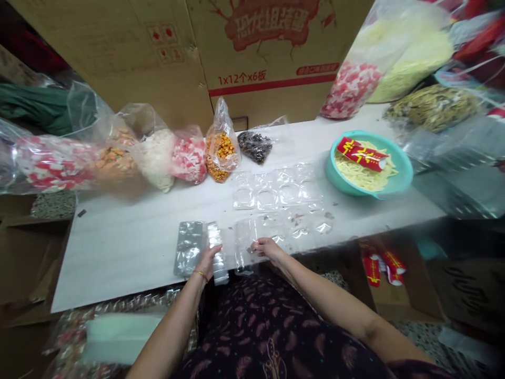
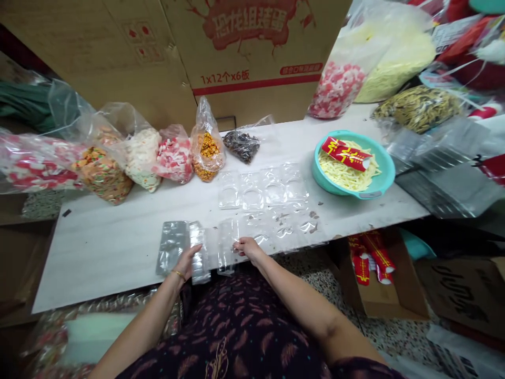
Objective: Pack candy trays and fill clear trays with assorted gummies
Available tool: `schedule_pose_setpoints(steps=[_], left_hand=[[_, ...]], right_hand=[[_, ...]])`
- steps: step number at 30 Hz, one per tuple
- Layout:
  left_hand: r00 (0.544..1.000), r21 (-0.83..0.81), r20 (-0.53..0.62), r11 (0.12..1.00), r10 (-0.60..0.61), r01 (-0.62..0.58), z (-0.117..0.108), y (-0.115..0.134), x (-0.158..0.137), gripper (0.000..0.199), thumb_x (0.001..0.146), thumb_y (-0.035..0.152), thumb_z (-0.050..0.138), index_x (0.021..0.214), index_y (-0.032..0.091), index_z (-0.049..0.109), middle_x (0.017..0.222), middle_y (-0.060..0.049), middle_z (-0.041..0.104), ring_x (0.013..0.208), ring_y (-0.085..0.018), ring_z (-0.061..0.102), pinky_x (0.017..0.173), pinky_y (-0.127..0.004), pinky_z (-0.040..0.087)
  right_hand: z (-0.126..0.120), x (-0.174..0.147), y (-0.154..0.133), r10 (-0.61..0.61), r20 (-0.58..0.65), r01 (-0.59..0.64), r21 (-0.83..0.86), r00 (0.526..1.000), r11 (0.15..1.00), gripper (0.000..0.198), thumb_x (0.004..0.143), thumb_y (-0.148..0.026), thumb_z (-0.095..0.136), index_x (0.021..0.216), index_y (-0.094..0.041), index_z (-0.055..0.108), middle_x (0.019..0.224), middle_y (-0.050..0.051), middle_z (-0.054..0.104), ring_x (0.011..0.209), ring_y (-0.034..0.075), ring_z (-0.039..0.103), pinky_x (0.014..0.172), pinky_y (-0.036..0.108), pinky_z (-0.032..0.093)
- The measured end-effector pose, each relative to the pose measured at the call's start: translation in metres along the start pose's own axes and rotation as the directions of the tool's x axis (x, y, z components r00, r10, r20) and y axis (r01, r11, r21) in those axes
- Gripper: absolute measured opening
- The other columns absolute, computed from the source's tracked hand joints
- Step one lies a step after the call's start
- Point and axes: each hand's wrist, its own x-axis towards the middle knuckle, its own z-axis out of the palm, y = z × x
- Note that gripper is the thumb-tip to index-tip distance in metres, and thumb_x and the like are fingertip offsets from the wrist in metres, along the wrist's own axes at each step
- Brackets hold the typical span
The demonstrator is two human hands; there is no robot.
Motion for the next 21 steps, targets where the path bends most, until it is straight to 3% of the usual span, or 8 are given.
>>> schedule_pose_setpoints(steps=[6, 9, 12, 13, 16, 21], left_hand=[[0.994, -0.016, 0.106, 0.999, -0.029, 0.030, 0.011, -0.007, 0.002, 0.047, 0.063, 0.030, 0.065, 0.107, 0.020, 0.052, 0.091, -0.006, 0.065, 0.085, -0.023, 0.061, 0.075, -0.035, 0.045], [0.982, -0.008, 0.151, 0.994, -0.110, 0.112, 0.014, -0.009, 0.001, 0.046, 0.064, 0.032, 0.064, 0.106, 0.017, 0.053, 0.086, -0.007, 0.066, 0.080, -0.024, 0.062, 0.071, -0.036, 0.047], [0.963, 0.007, 0.218, 0.987, -0.156, 0.159, 0.017, -0.008, -0.003, 0.045, 0.063, 0.031, 0.065, 0.105, 0.016, 0.055, 0.086, -0.008, 0.067, 0.079, -0.024, 0.063, 0.070, -0.035, 0.047], [0.962, -0.002, 0.229, 0.988, -0.150, 0.154, 0.018, -0.007, -0.005, 0.046, 0.064, 0.031, 0.066, 0.105, 0.016, 0.055, 0.086, -0.008, 0.067, 0.079, -0.024, 0.063, 0.071, -0.035, 0.047], [0.954, -0.066, 0.251, 0.981, -0.162, 0.184, 0.022, 0.000, -0.010, 0.048, 0.066, 0.041, 0.063, 0.105, 0.013, 0.056, 0.085, -0.010, 0.067, 0.082, -0.026, 0.062, 0.074, -0.036, 0.047], [0.918, -0.167, 0.320, 0.940, -0.234, 0.298, 0.029, 0.012, -0.018, 0.062, 0.068, 0.061, 0.051, 0.102, 0.010, 0.059, 0.085, -0.014, 0.067, 0.086, -0.029, 0.061, 0.077, -0.040, 0.046]], right_hand=[[-0.023, 0.008, -0.001, -0.018, -0.081, 0.003, -0.184, 0.997, 0.983, 0.008, 0.067, -0.021, 0.057, 0.072, -0.017, 0.061, 0.070, 0.004, 0.059, 0.068, 0.016, 0.055, 0.062, 0.028, 0.043], [-0.033, -0.002, 0.001, -0.175, -0.134, 0.119, -0.348, 0.975, 0.930, 0.016, 0.069, -0.018, 0.057, 0.084, -0.018, 0.063, 0.087, 0.007, 0.060, 0.087, 0.019, 0.053, 0.079, 0.032, 0.039], [-0.028, -0.014, -0.002, -0.378, -0.021, 0.315, -0.514, 0.925, 0.798, 0.019, 0.074, -0.020, 0.053, 0.089, -0.019, 0.064, 0.092, 0.007, 0.060, 0.087, 0.018, 0.053, 0.082, 0.032, 0.037], [-0.021, -0.017, -0.005, -0.411, 0.046, 0.377, -0.498, 0.911, 0.781, 0.019, 0.075, -0.022, 0.052, 0.089, -0.018, 0.065, 0.090, 0.007, 0.060, 0.084, 0.017, 0.054, 0.080, 0.031, 0.038], [0.008, -0.020, -0.018, -0.426, 0.183, 0.461, -0.257, 0.886, 0.850, 0.021, 0.074, -0.032, 0.056, 0.088, -0.019, 0.065, 0.086, 0.004, 0.061, 0.080, 0.014, 0.054, 0.075, 0.027, 0.041], [0.046, -0.017, -0.038, -0.405, 0.185, 0.411, 0.004, 0.895, 0.911, 0.021, 0.062, -0.034, 0.068, 0.077, -0.020, 0.067, 0.076, 0.000, 0.058, 0.074, 0.013, 0.052, 0.071, 0.026, 0.040]])
